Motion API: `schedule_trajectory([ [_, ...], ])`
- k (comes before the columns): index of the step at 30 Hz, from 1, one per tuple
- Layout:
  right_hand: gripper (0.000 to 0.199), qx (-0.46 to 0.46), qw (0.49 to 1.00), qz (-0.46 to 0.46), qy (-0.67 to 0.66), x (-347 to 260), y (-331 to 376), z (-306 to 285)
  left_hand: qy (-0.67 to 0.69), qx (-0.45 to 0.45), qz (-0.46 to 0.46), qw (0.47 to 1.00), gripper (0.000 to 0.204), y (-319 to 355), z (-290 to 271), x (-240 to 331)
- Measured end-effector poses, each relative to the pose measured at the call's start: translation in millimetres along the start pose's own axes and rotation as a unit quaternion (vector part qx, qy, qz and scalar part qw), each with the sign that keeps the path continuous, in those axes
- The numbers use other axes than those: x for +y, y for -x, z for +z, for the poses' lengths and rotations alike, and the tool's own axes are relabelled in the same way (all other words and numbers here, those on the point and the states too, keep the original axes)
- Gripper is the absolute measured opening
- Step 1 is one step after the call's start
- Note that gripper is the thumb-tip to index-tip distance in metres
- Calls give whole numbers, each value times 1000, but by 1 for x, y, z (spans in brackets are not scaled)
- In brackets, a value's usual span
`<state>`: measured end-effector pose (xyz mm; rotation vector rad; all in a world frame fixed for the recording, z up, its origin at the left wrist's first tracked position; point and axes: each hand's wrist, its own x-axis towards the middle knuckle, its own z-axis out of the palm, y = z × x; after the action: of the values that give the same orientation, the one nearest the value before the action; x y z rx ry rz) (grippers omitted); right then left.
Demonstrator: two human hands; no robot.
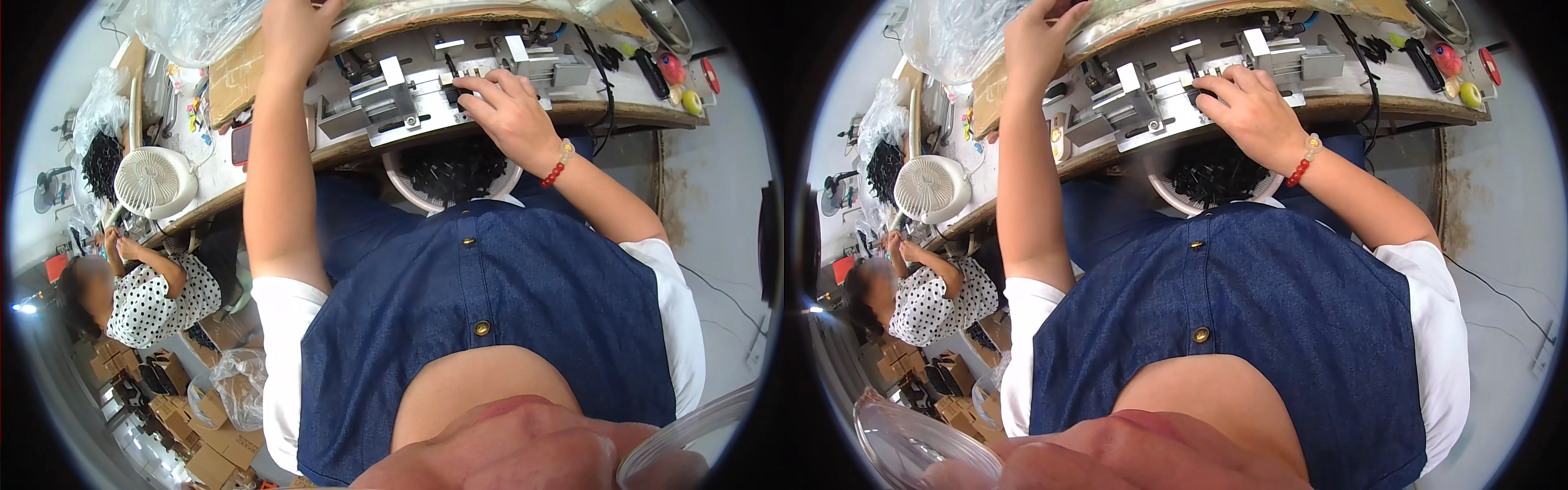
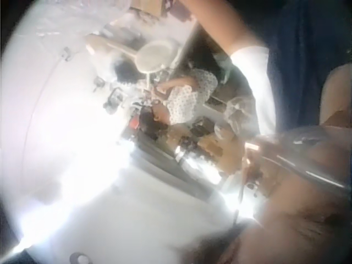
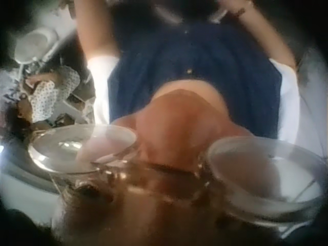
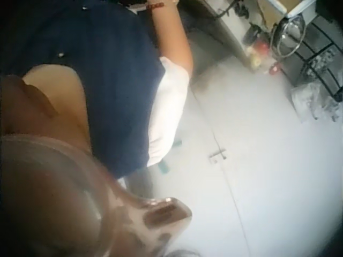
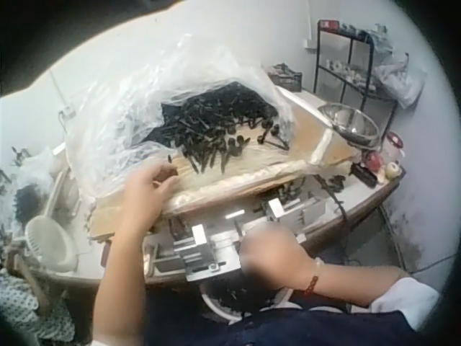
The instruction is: The person repeatedly picks small black plastic components from a bowl, places them into a metal jig on the table, and presses down to secure them. They then remove the assembled units and place them into a plastic bag. The process is repeated continuously.
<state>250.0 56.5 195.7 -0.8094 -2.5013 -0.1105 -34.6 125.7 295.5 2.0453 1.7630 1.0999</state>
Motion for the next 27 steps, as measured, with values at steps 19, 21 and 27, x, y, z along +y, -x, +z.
schedule_trajectory([
  [19, 32, -76, 958, 273, 33, 206, -188, 0, 87, 20, 84, 993, 26, 146, 126, 25],
  [21, 29, -20, 965, 260, 9, 195, -179, -8, 71, 35, 107, 991, 25, 147, 130, 24],
  [27, 21, 100, 926, 254, -259, 133, -146, -67, 42, 26, 110, 993, 29, 147, 123, 32],
])
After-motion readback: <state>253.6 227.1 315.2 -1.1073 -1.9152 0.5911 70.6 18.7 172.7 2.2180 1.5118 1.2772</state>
